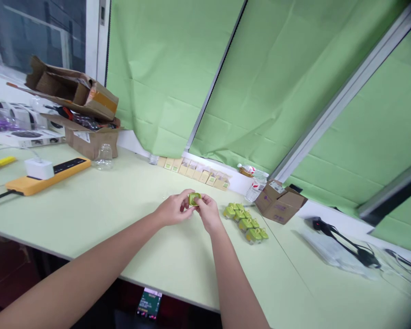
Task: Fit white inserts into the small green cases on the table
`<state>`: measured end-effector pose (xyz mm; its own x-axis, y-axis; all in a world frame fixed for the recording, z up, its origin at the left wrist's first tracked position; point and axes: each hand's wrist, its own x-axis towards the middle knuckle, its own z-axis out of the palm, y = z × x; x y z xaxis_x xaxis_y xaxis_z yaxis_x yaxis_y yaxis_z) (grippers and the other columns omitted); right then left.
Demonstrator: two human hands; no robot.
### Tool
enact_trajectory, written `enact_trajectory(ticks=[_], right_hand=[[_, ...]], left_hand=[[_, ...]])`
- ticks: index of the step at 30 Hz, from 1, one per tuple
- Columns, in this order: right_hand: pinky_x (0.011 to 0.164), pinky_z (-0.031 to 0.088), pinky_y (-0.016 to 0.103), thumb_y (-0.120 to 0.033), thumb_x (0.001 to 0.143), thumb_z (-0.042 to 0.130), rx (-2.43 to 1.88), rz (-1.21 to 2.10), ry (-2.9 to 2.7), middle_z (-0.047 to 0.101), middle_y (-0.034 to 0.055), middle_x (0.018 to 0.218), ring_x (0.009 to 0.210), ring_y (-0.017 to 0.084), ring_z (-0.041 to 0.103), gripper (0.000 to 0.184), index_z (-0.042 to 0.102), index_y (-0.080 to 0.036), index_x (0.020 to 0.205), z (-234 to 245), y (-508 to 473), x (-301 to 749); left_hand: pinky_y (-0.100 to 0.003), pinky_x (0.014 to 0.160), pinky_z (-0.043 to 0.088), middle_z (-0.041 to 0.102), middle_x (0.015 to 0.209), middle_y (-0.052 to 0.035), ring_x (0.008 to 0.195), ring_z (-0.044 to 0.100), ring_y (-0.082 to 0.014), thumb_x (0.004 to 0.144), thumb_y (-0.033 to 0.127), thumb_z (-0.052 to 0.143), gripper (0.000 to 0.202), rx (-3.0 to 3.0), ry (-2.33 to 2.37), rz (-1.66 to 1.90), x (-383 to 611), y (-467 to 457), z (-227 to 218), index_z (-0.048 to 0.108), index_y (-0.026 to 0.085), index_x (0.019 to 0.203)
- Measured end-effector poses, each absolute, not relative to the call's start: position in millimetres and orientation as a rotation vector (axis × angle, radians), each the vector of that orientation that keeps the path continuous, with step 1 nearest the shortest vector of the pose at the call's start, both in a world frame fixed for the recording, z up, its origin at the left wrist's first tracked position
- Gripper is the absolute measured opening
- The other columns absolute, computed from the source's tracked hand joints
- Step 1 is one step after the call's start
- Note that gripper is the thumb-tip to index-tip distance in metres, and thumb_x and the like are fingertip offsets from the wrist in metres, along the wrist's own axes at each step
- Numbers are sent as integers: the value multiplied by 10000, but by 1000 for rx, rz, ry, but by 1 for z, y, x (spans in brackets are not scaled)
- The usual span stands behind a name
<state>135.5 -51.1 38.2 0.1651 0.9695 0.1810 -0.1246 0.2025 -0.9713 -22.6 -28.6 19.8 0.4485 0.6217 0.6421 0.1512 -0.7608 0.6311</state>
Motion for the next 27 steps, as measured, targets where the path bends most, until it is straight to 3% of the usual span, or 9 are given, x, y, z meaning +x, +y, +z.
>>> enact_trajectory(ticks=[4, 8, 13, 18, 27], right_hand=[[578, 439, 220, -252, 652, 757, -917, 1105, -1013, 636, 5, 725, 611, 91, 539, 187, 669, -153, 785, 44, -54, 137], [613, 461, 239, -279, 683, 763, -885, 1145, -1078, 657, 21, 782, 642, 106, 559, 199, 672, -165, 819, 45, -58, 135], [630, 468, 248, -316, 707, 763, -872, 1103, -1165, 648, 10, 815, 677, 117, 578, 229, 649, -191, 862, 44, -60, 132], [612, 475, 249, -364, 730, 735, -935, 969, -1207, 626, 6, 851, 681, 119, 581, 262, 629, -206, 909, 39, -57, 129], [523, 461, 255, -470, 759, 638, -1191, 802, -1299, 638, 30, 880, 674, 157, 603, 359, 631, -216, 1013, 39, -54, 131]], left_hand=[[-217, 515, 439, 582, 842, -12, 629, 550, -116, 866, 326, 501, 344, 1785, 633, 1298, -19, -23, 23, 500, 222, 1194], [-254, 532, 498, 609, 948, -68, 774, 614, -180, 820, 373, 568, 273, 1471, 552, 1054, -16, -20, 28, 615, 183, 1010], [-243, 606, 485, 611, 870, -51, 782, 583, -154, 779, 339, 665, 203, 1271, 456, 992, -19, -20, 30, 667, 169, 889], [-233, 629, 453, 620, 920, -63, 774, 565, -133, 763, 381, 715, 273, 1103, 399, 915, -19, -14, 22, 702, 170, 937], [-240, 634, 421, 619, 820, -36, 722, 540, -119, 687, 394, 763, 277, 1101, 519, 1062, -20, -2, 16, 703, 157, 817]])
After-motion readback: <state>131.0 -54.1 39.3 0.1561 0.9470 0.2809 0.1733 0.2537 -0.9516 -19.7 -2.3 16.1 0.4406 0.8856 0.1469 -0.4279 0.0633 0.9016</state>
